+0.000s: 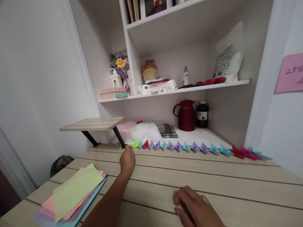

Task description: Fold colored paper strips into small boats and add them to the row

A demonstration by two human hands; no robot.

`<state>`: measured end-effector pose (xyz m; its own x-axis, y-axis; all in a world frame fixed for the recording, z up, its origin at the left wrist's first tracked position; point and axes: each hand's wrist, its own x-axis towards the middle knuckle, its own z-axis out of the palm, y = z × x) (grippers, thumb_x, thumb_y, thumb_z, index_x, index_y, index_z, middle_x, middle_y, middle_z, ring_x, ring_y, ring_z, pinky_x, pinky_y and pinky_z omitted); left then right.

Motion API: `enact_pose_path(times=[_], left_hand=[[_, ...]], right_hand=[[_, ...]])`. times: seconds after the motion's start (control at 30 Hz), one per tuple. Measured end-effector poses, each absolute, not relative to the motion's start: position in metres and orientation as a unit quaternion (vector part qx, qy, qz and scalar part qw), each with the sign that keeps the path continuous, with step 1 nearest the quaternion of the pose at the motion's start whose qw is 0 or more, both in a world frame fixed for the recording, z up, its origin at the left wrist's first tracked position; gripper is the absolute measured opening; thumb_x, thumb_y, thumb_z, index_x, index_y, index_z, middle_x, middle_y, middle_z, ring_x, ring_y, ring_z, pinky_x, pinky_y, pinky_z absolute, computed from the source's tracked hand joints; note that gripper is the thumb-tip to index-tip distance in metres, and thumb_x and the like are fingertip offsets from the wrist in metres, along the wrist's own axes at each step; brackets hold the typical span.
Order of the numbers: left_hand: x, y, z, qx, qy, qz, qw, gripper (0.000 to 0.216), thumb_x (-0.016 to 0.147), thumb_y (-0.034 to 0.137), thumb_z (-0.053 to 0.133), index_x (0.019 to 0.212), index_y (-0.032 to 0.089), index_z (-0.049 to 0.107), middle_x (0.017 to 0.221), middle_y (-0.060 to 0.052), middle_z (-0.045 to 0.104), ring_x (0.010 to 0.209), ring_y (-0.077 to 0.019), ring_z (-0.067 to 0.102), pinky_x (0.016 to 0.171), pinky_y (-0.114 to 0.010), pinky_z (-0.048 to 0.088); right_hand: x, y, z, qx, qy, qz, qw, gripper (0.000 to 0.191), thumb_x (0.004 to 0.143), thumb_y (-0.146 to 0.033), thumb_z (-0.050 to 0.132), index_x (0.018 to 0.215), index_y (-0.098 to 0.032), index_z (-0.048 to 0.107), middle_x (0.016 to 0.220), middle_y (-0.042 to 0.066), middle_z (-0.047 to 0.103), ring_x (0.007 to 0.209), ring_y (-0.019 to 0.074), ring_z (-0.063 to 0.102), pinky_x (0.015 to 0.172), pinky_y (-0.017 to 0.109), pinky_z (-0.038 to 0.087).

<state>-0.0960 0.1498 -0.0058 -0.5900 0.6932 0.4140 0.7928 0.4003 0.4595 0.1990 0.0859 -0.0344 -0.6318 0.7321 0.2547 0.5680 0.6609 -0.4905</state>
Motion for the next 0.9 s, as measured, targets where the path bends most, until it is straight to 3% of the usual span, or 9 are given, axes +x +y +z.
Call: enact_pose_path(times=[0.33, 0.67, 0.9], left_hand=[[-0.071, 0.084, -0.011, -0.555, -0.796, -0.225, 0.089, 0.021, 0.092, 0.017, 0.039, 0.096, 0.019, 0.059, 0.084, -0.009, 0.071, 0.083, -0.0226, 0.067, 0.073, -0.030, 0.038], [-0.063, 0.053, -0.008, -0.561, -0.792, -0.229, 0.075, 0.023, 0.091, 0.018, 0.042, 0.087, 0.020, 0.064, 0.086, -0.007, 0.071, 0.086, -0.0202, 0.065, 0.080, -0.029, 0.038], [-0.074, 0.062, -0.013, -0.526, -0.812, -0.247, 0.052, 0.022, 0.091, 0.020, 0.045, 0.087, 0.022, 0.067, 0.089, -0.004, 0.072, 0.084, -0.0170, 0.065, 0.075, -0.026, 0.039]], right_hand=[[0.197, 0.080, -0.024, -0.364, -0.877, 0.185, 0.255, 0.013, 0.090, -0.025, 0.043, 0.086, -0.023, 0.056, 0.087, 0.002, 0.061, 0.081, 0.0187, 0.059, 0.074, 0.031, 0.044], [0.200, 0.078, -0.016, -0.331, -0.875, 0.221, 0.275, 0.017, 0.089, -0.029, 0.044, 0.081, -0.022, 0.058, 0.085, 0.004, 0.064, 0.079, 0.0189, 0.062, 0.074, 0.030, 0.048], [0.201, 0.078, -0.018, -0.331, -0.884, 0.214, 0.252, 0.018, 0.090, -0.025, 0.043, 0.085, -0.022, 0.060, 0.087, 0.004, 0.064, 0.082, 0.0192, 0.061, 0.075, 0.030, 0.047]])
